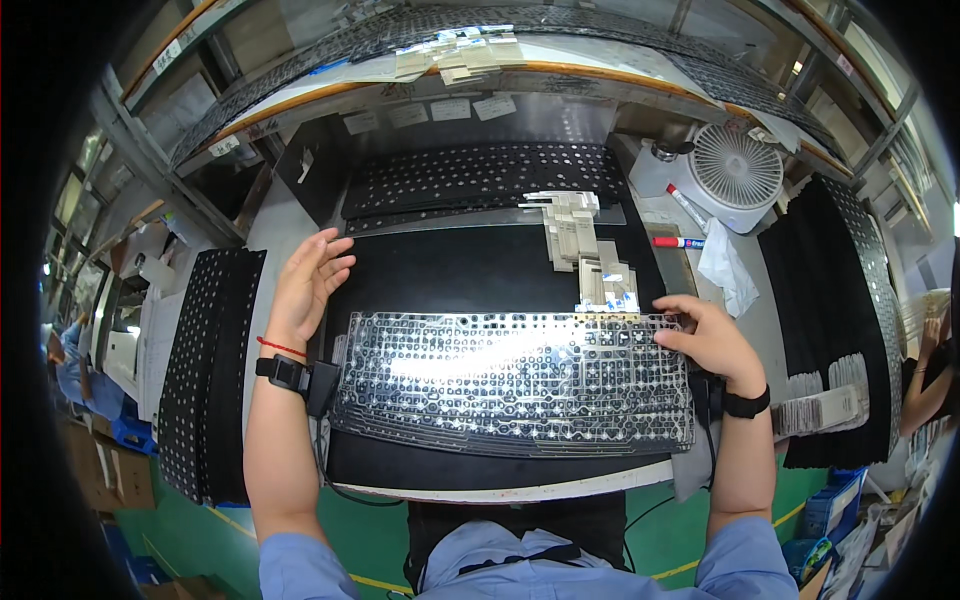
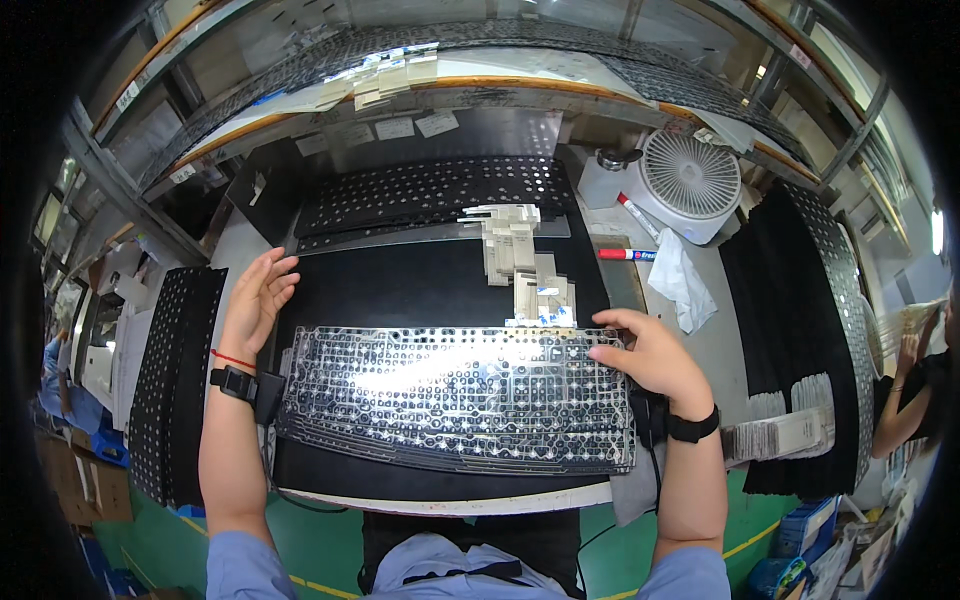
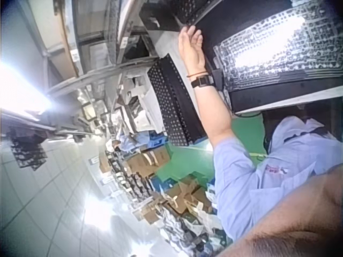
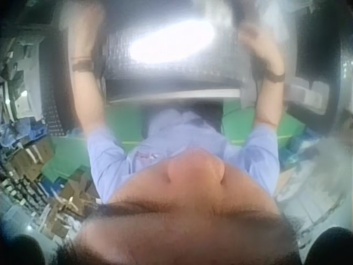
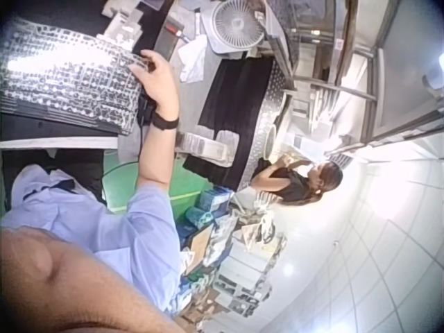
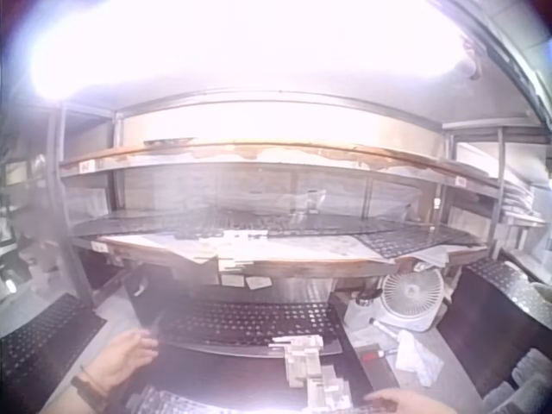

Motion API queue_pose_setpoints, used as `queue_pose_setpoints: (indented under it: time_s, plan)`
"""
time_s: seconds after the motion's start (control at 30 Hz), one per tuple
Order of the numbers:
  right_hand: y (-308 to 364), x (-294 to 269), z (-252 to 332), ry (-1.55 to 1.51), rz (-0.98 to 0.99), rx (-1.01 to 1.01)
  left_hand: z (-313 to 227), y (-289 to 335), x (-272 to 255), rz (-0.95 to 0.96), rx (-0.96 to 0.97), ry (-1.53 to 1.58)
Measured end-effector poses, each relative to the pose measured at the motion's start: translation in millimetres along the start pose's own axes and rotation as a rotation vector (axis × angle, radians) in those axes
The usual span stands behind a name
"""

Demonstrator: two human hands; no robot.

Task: Inspecting and sorting keyboard membrane layers and metal backplates.

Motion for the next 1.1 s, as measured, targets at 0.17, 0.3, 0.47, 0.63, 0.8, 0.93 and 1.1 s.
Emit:
queue_pose_setpoints:
  time_s: [0.17,0.3,0.47,0.63,0.8,0.93,1.1]
  plan:
    - [-4.6,-0.3,-10.3,-0.216,-0.008,-0.031,2.4,-0.4,1.4,0.021,-0.041,-0.058]
    - [-6.5,-0.5,-9.6,-0.415,-0.110,-0.077,3.2,4.0,11.6,0.092,-0.127,-0.114]
    - [-7.2,-6.9,-16.3,-0.497,-0.197,-0.071,13.6,6.2,20.0,0.228,-0.221,-0.195]
    - [-8.6,-4.5,-16.8,-0.565,-0.228,-0.079,13.2,4.2,10.4,0.290,-0.188,-0.329]
    - [-5.6,-9.7,-7.2,-0.580,-0.289,-0.016,12.7,2.0,10.4,0.162,-0.088,-0.138]
    - [-7.2,-11.7,-16.8,-0.579,-0.319,-0.021,9.1,0.4,9.6,0.149,-0.078,-0.117]
    - [-8.9,-13.2,-22.6,-0.594,-0.330,-0.049,9.4,3.2,13.4,0.114,-0.101,-0.137]
Point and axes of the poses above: each hand's wrist, its own y-axis away from the middle knuckle, its own x-axis out of the palm, z = x × y, the point moved 4 cm from there along -y, towards the middle knuckle, and after that the axes turned 1 degree about z, right-handed, at the moved point
